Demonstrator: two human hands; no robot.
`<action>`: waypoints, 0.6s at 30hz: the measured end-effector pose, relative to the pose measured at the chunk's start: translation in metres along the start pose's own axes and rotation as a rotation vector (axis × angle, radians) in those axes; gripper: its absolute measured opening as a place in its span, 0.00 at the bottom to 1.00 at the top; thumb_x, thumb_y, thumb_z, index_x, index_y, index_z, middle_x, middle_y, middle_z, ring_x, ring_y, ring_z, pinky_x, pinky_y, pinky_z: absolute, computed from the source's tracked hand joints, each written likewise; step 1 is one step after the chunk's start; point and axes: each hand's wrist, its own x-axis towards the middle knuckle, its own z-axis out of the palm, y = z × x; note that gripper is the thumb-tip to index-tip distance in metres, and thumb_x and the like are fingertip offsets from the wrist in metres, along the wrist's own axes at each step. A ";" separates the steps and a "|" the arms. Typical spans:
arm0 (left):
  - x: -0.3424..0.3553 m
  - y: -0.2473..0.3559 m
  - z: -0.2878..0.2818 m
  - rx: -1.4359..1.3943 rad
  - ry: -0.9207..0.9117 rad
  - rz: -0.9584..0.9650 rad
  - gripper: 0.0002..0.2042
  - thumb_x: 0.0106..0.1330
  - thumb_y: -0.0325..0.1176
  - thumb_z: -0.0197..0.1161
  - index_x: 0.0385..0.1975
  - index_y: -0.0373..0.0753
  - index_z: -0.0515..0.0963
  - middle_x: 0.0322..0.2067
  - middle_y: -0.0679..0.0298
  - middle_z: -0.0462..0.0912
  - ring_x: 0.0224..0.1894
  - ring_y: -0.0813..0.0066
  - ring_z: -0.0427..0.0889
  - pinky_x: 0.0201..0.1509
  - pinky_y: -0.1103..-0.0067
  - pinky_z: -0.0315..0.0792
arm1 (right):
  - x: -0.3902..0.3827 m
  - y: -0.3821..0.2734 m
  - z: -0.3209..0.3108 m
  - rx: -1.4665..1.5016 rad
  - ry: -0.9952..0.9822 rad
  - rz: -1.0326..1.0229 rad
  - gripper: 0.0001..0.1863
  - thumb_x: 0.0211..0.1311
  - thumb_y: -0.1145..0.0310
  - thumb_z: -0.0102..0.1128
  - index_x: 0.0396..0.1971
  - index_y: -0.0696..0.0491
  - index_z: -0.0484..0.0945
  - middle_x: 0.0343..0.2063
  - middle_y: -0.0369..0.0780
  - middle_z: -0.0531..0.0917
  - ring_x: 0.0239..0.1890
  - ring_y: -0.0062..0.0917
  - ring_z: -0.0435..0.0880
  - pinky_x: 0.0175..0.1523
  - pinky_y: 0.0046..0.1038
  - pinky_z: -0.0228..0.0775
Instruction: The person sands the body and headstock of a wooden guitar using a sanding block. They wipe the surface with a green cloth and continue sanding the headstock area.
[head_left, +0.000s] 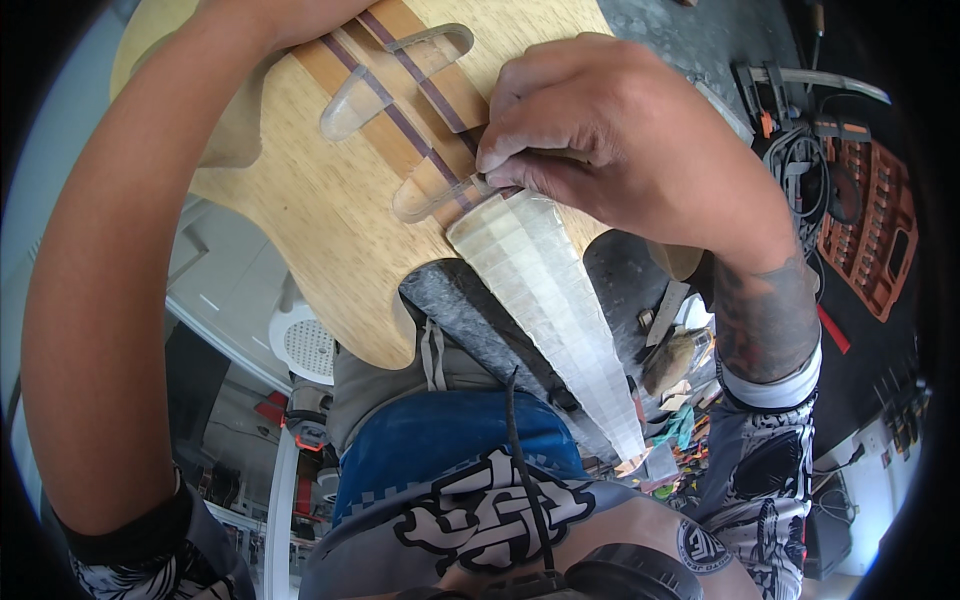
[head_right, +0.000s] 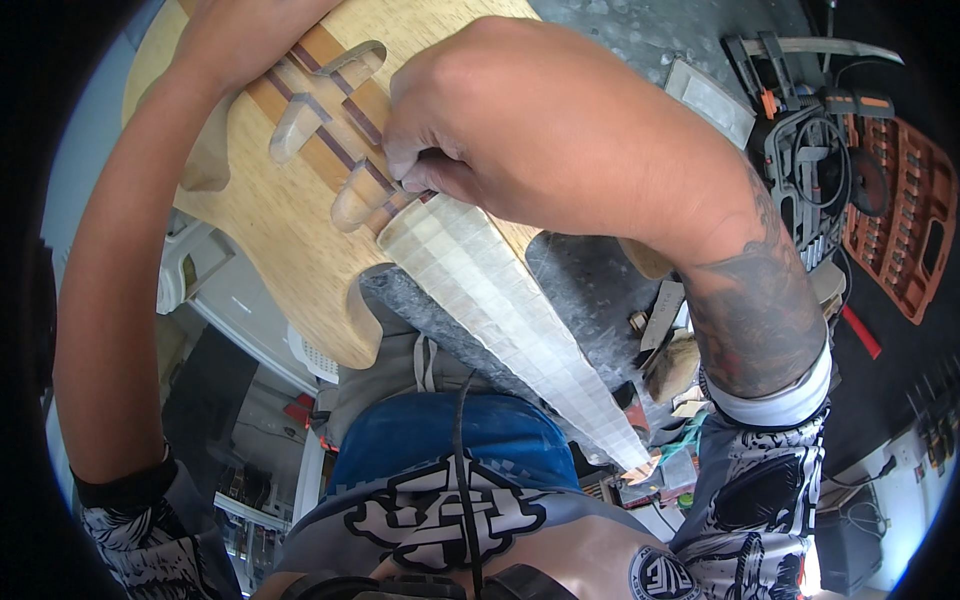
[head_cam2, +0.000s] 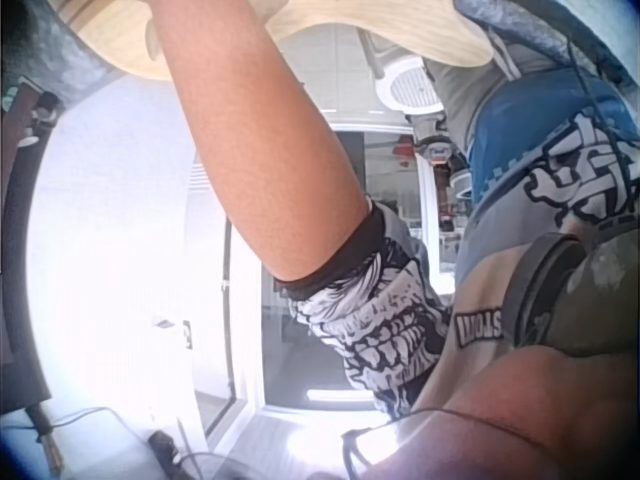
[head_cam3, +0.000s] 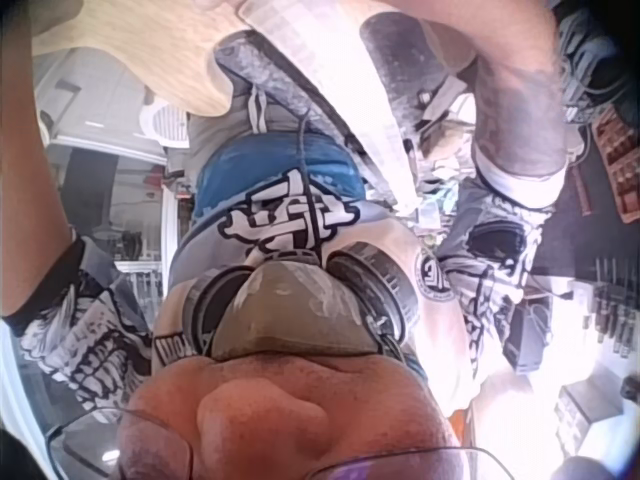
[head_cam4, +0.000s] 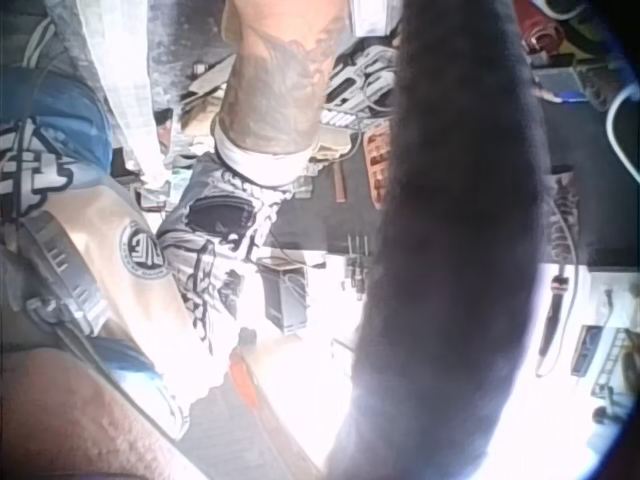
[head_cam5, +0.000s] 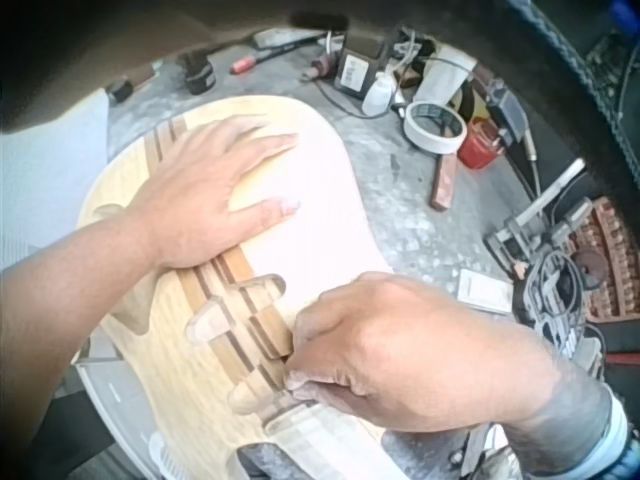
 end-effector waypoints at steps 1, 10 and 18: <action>0.000 0.001 0.000 -0.005 0.000 0.001 0.35 0.70 0.59 0.57 0.72 0.47 0.67 0.70 0.47 0.65 0.74 0.49 0.60 0.78 0.58 0.52 | 0.001 0.000 0.001 0.017 0.005 -0.002 0.08 0.49 0.80 0.75 0.31 0.57 0.86 0.31 0.40 0.85 0.34 0.36 0.86 0.40 0.33 0.79; 0.005 -0.003 0.008 -0.018 0.035 0.030 0.35 0.69 0.58 0.58 0.72 0.46 0.68 0.69 0.47 0.66 0.73 0.49 0.61 0.78 0.58 0.53 | 0.006 -0.003 0.005 0.037 -0.025 0.021 0.07 0.50 0.80 0.74 0.30 0.58 0.85 0.29 0.41 0.85 0.33 0.36 0.87 0.39 0.33 0.78; 0.007 -0.005 0.014 -0.025 0.023 0.025 0.35 0.70 0.59 0.57 0.72 0.46 0.67 0.70 0.48 0.65 0.74 0.49 0.61 0.78 0.58 0.53 | 0.009 -0.003 0.013 -0.070 -0.070 0.089 0.04 0.53 0.76 0.72 0.29 0.57 0.85 0.28 0.39 0.84 0.34 0.36 0.86 0.41 0.35 0.77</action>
